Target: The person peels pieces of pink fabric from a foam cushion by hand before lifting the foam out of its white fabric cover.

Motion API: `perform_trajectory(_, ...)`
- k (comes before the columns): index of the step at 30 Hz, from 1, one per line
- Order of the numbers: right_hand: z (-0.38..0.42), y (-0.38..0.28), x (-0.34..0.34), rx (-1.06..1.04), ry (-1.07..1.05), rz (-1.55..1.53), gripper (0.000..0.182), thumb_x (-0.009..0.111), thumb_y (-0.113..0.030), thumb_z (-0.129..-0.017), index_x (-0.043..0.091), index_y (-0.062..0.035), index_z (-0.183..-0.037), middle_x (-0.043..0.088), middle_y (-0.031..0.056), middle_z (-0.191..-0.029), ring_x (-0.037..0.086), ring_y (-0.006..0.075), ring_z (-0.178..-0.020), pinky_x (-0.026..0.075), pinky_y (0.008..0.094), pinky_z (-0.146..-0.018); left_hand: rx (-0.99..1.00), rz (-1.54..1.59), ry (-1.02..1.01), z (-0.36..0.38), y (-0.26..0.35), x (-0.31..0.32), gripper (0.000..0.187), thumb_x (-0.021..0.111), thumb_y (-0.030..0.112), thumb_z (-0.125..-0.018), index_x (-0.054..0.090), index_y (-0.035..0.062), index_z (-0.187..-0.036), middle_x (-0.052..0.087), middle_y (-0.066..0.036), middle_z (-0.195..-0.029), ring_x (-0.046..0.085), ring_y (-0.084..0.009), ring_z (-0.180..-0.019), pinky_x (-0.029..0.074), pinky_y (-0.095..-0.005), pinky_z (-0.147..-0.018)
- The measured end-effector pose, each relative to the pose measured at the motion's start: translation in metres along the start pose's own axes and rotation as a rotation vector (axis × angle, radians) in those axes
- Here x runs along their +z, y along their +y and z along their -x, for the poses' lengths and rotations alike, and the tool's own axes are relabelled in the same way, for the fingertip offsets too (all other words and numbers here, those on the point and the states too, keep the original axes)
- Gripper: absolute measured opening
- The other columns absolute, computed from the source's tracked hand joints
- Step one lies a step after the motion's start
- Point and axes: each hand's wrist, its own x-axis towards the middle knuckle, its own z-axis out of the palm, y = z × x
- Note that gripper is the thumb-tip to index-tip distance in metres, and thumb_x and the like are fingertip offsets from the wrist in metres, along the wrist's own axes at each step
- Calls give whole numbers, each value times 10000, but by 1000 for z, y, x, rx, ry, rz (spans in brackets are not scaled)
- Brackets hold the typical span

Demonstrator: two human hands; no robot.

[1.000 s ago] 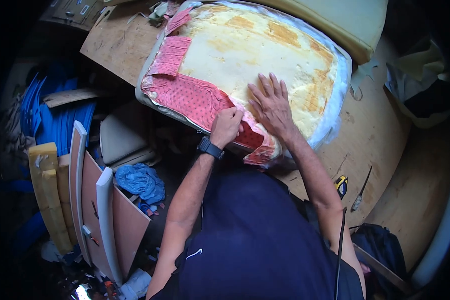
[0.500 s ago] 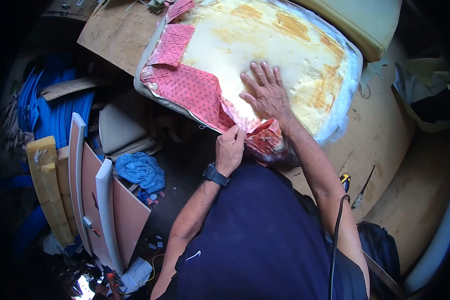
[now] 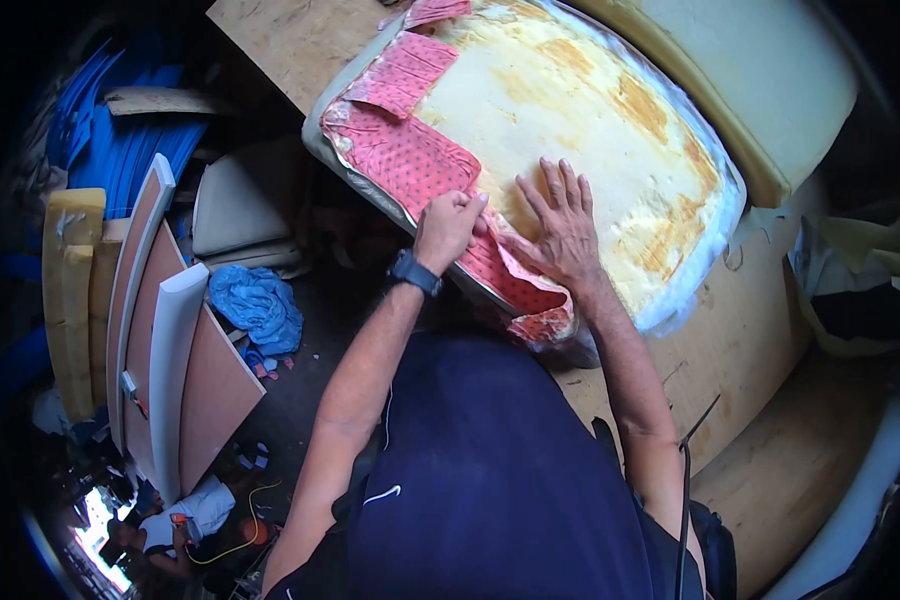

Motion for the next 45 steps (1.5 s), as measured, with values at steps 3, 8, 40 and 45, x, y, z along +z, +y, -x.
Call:
perform_trajectory(3, -2, 0, -2, -40, -20, 22, 740, 609, -686, -900, 576, -199, -1456, 355, 193, -1617, 270, 404, -1524, 148, 582, -1251, 233, 369, 281, 28, -3, 11, 552, 640, 258, -1019, 493, -21, -1473, 746, -124, -943, 654, -106, -628, 531, -238, -538)
perform_trajectory(8, -4, -3, 0, -87, -36, 4, 496, 589, -510, -992, 642, -206, -1380, 392, 173, -1600, 285, 398, -1519, 170, 579, -1246, 175, 544, 346, 35, -27, 12, 595, 622, 103, -1010, 406, 94, -1564, 658, -141, -1181, 703, -140, -825, 592, -247, -687)
perform_trajectory(40, -51, 11, 41, -303, -73, -91, 338, 636, -412, -990, 689, -314, -1309, 484, 69, -1560, 371, 346, -1486, 261, 528, -1242, 231, 109, 258, 67, -18, 30, 393, 591, 296, -1020, 631, 3, -762, 590, -175, -619, 621, -317, -555, 453, -417, -537)
perform_trajectory(45, -52, 5, 27, -280, -121, -97, 339, 624, -404, -999, 693, -287, -1309, 482, 78, -1561, 364, 354, -1489, 255, 532, -1243, 147, 197, 182, 82, -33, 29, 391, 586, 312, -1023, 658, 35, -756, 600, -75, -538, 612, -162, -492, 464, -347, -513)
